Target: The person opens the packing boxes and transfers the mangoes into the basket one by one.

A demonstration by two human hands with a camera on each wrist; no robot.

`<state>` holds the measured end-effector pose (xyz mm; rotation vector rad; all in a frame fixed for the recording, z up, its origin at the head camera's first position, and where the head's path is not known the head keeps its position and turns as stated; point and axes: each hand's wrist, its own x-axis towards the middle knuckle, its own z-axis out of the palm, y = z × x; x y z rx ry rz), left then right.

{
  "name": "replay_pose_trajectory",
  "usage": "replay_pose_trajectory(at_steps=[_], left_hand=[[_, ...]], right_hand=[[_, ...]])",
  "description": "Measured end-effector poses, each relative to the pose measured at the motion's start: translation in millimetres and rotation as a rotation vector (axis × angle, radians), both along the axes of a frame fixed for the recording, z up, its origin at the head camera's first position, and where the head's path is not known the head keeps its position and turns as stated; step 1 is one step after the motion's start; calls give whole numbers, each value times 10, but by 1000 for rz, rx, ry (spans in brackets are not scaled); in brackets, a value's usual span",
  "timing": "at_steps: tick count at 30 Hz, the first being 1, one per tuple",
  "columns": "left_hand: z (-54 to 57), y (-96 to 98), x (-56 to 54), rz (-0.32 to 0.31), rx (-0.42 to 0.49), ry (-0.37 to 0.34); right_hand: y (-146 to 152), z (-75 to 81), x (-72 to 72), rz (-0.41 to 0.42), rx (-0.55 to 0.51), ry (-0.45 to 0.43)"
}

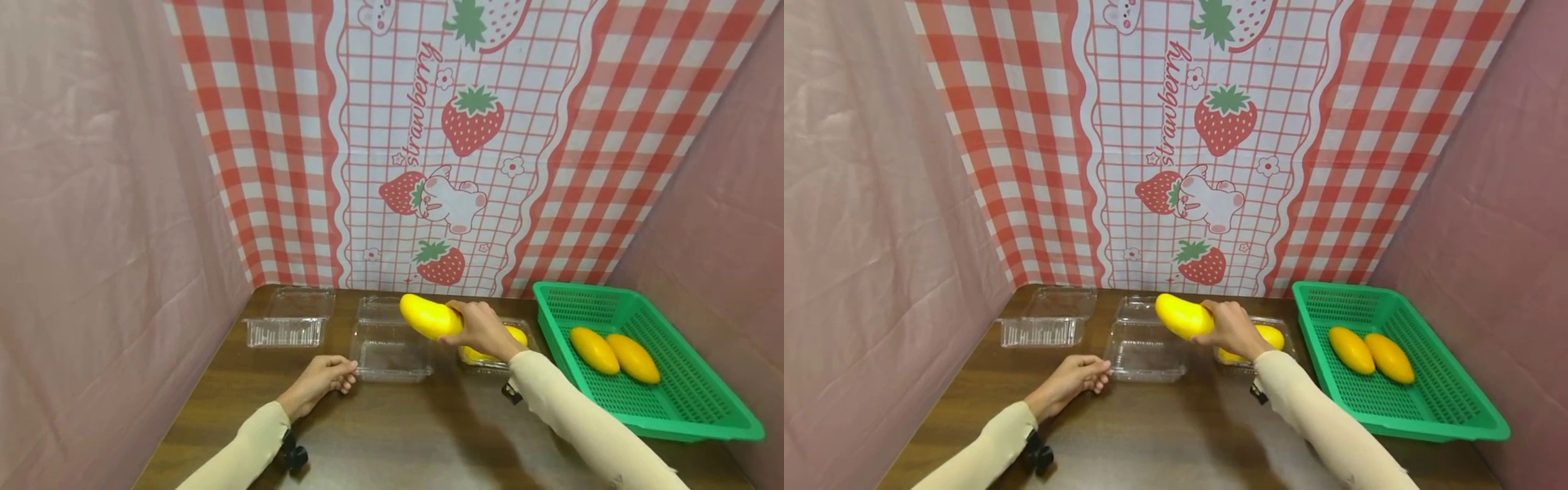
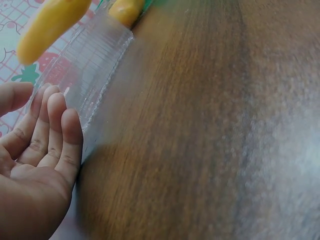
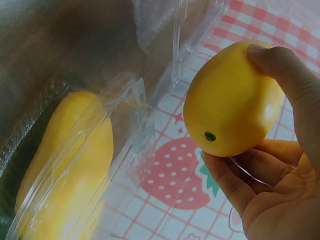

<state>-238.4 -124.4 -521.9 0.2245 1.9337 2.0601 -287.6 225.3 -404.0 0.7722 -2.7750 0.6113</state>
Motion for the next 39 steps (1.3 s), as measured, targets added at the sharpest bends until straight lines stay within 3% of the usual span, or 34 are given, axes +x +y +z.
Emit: replay_pose_trajectory(at_steps=[19, 39], left_hand=[[-2, -9, -12, -12, 6, 2], [10, -3, -4, -5, 14, 1]], right_hand=[[375, 83, 28, -81, -6, 36], [866, 181, 181, -194, -28, -8]])
